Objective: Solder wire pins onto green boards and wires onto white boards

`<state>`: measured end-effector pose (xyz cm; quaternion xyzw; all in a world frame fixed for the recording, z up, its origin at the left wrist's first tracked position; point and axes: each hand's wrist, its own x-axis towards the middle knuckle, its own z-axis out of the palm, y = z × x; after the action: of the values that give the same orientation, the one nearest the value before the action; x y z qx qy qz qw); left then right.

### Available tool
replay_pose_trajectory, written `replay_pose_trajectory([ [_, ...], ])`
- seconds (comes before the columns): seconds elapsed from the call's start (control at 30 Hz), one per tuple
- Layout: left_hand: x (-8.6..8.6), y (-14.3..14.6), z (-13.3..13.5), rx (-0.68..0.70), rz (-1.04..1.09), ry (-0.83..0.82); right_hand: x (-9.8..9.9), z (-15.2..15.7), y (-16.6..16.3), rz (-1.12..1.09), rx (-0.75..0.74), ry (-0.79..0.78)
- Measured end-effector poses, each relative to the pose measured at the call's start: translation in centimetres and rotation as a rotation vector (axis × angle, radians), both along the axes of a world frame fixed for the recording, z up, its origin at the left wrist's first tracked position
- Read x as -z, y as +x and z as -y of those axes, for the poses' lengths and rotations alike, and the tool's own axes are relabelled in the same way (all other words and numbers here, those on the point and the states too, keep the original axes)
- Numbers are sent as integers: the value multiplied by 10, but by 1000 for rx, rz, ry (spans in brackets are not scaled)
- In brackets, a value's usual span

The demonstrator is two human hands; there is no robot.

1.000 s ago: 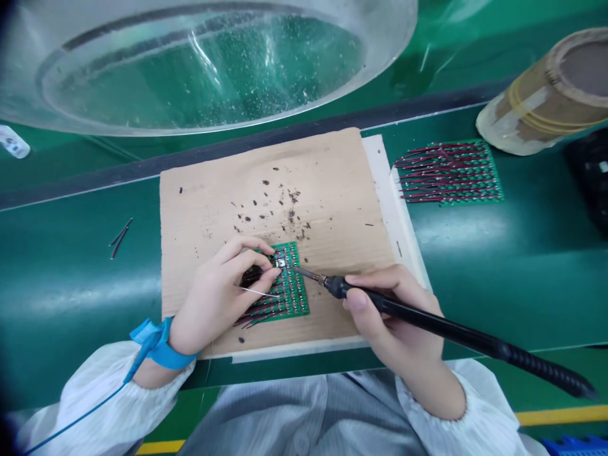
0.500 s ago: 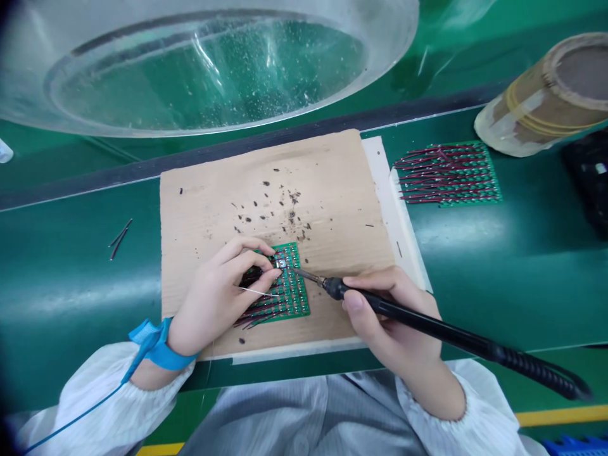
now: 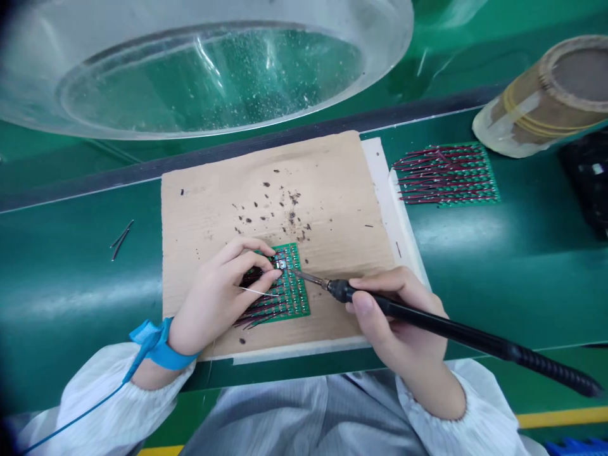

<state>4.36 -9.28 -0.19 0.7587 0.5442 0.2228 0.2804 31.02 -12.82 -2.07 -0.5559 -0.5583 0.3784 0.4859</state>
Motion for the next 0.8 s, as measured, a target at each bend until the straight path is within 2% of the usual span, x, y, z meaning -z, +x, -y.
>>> replay_pose_trajectory([
  [0.17,1,0,1,-6,-9,5,1,-1,-2,-120,59,-9],
  [0.47,1,2,2,-8,-28,24,-3,-4,-2,124,-27,8],
  [0.8,1,3,2,-20,-29,28,-4,-3,-2,145,-47,-15],
])
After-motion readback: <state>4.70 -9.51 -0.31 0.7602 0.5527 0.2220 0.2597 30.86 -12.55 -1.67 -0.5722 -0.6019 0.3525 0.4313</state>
